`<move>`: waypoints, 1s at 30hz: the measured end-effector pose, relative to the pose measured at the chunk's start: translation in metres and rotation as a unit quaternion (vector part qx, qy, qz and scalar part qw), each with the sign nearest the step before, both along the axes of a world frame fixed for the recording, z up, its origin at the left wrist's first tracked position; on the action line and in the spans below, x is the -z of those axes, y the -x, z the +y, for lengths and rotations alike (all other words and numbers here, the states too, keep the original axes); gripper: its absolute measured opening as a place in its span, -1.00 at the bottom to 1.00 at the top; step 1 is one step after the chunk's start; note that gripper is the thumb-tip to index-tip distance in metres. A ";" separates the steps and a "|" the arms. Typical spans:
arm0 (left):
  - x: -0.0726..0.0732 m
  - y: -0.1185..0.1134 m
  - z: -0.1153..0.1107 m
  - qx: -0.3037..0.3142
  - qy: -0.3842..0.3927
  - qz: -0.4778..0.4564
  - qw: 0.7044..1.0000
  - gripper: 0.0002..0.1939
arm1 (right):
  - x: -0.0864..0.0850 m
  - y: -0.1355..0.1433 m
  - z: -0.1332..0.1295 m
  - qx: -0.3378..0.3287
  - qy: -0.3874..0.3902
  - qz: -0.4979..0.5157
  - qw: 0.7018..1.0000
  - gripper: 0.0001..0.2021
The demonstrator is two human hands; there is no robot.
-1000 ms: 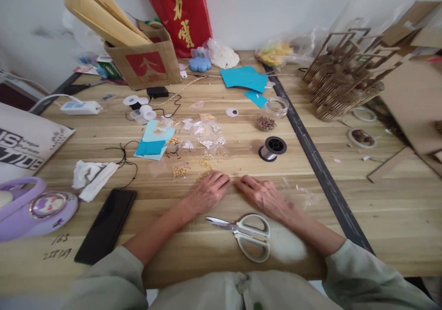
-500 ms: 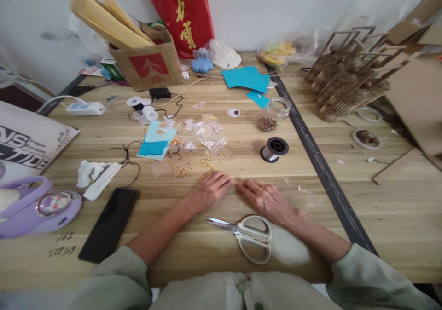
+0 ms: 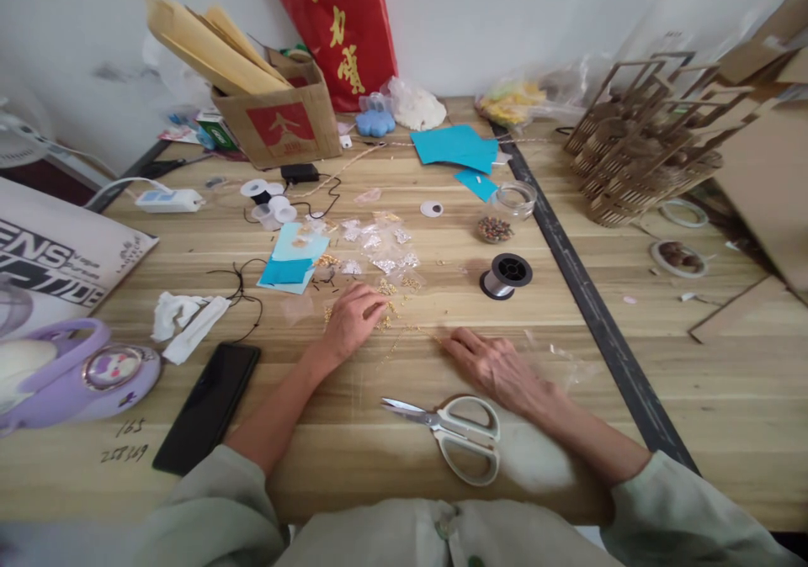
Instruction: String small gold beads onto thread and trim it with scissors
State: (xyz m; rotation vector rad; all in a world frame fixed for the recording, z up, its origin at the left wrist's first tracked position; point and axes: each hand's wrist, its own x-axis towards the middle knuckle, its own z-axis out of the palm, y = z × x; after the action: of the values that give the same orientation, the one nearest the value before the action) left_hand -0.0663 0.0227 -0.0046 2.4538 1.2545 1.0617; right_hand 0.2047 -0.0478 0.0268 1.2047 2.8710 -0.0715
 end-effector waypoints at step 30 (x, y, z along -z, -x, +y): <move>-0.016 0.021 0.000 0.083 0.124 0.134 0.980 -0.87 | 0.016 -0.008 0.017 0.065 0.065 0.198 0.976 -0.82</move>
State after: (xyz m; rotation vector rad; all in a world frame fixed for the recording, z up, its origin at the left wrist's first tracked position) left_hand -0.0871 0.0230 0.0111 2.5085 1.1448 0.5107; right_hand 0.2127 -0.0313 0.0104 1.5001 3.0384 -0.5527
